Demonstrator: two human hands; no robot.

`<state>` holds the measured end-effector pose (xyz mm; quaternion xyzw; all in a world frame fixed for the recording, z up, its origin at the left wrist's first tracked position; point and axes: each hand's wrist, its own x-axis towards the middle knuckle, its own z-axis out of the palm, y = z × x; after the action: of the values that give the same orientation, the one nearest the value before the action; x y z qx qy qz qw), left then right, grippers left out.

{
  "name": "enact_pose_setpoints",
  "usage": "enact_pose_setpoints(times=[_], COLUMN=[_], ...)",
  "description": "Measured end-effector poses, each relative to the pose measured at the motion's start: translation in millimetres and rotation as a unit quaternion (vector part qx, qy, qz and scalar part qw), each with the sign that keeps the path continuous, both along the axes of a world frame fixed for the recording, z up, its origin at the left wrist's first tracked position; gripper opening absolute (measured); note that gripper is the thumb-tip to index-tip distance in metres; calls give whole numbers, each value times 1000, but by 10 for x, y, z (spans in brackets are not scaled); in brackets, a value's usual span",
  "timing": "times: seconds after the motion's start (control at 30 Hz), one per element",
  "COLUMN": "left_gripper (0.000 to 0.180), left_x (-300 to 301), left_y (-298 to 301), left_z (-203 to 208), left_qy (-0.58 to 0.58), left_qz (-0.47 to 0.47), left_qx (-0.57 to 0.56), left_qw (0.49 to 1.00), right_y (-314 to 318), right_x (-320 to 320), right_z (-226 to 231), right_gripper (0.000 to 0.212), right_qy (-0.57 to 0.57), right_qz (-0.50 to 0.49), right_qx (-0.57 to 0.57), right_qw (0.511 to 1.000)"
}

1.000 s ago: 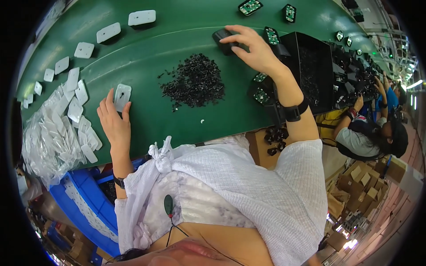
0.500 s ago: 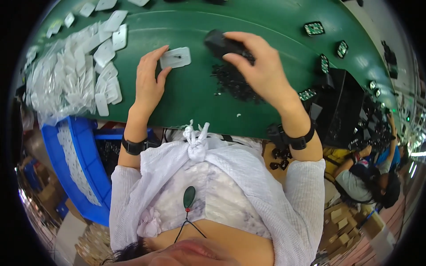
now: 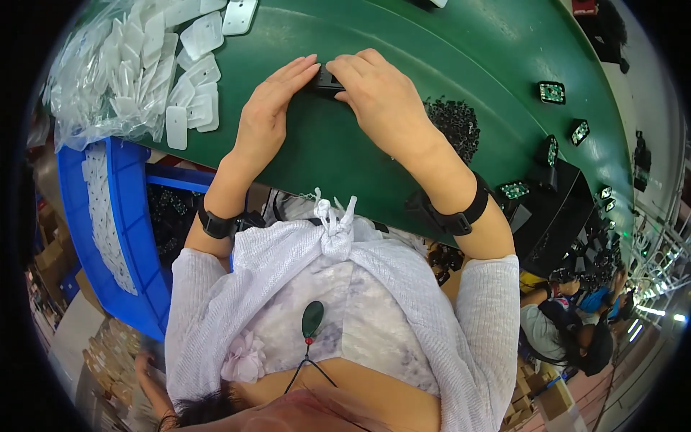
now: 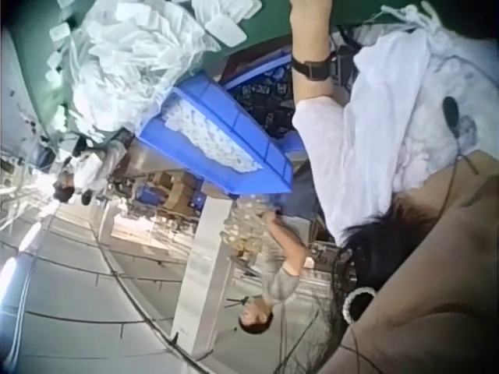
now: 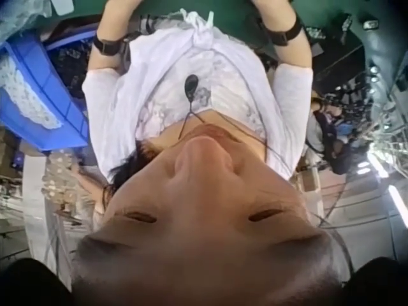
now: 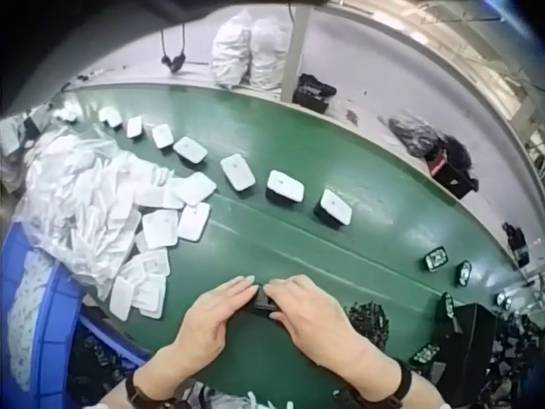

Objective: Manually assemble electronic devices by inserting green circuit boards into white plastic housings and organizing them in bins.

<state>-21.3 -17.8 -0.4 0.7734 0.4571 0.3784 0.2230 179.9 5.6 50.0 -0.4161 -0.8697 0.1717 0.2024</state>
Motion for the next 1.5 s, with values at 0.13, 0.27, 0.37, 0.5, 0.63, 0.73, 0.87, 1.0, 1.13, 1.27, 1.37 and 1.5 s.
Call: enact_pose_setpoints(times=[0.13,0.27,0.37,0.5,0.63,0.73,0.87,1.0,1.13,1.27,1.37,1.5], left_gripper=[50,49,52,57,46,37,36,36,30,26,34,55], left_x=[-14,18,68,131,124,193,303,366,158,-451,-564,-389], left_y=[1,-25,-31,49,128,-37,-127,-135,37,488,700,956], left_z=[1,43,104,47,135,236,342,366,311,196,172,199], left_qy=[60,144,165,169,0,-257,-354,-395,-257,84,182,358], left_qz=[-8,-2,-4,18,26,26,-10,-30,43,218,230,262], left_qx=[21,60,71,98,-73,-333,-390,-398,-244,88,173,152], left_qw=[998,988,984,981,997,907,850,827,934,968,940,883], right_y=[-8,-57,-37,198,249,40,-86,-75,88,470,758,1155], right_x=[-26,-46,-2,124,170,122,74,151,387,1020,1396,1738], right_z=[-51,-95,-91,-5,42,120,173,168,243,169,98,-81], right_gripper=[41,40,41,42,37,42,49,48,58,46,41,32], right_qy=[-31,-50,8,49,254,387,407,409,319,212,194,165], right_qz=[-3,-30,-40,-36,-104,-80,-105,-109,-148,-206,-209,-187], right_qx=[53,100,49,-101,-349,-378,-364,-313,-199,-109,-137,-149], right_qw=[998,993,998,993,896,837,831,851,915,949,949,957])
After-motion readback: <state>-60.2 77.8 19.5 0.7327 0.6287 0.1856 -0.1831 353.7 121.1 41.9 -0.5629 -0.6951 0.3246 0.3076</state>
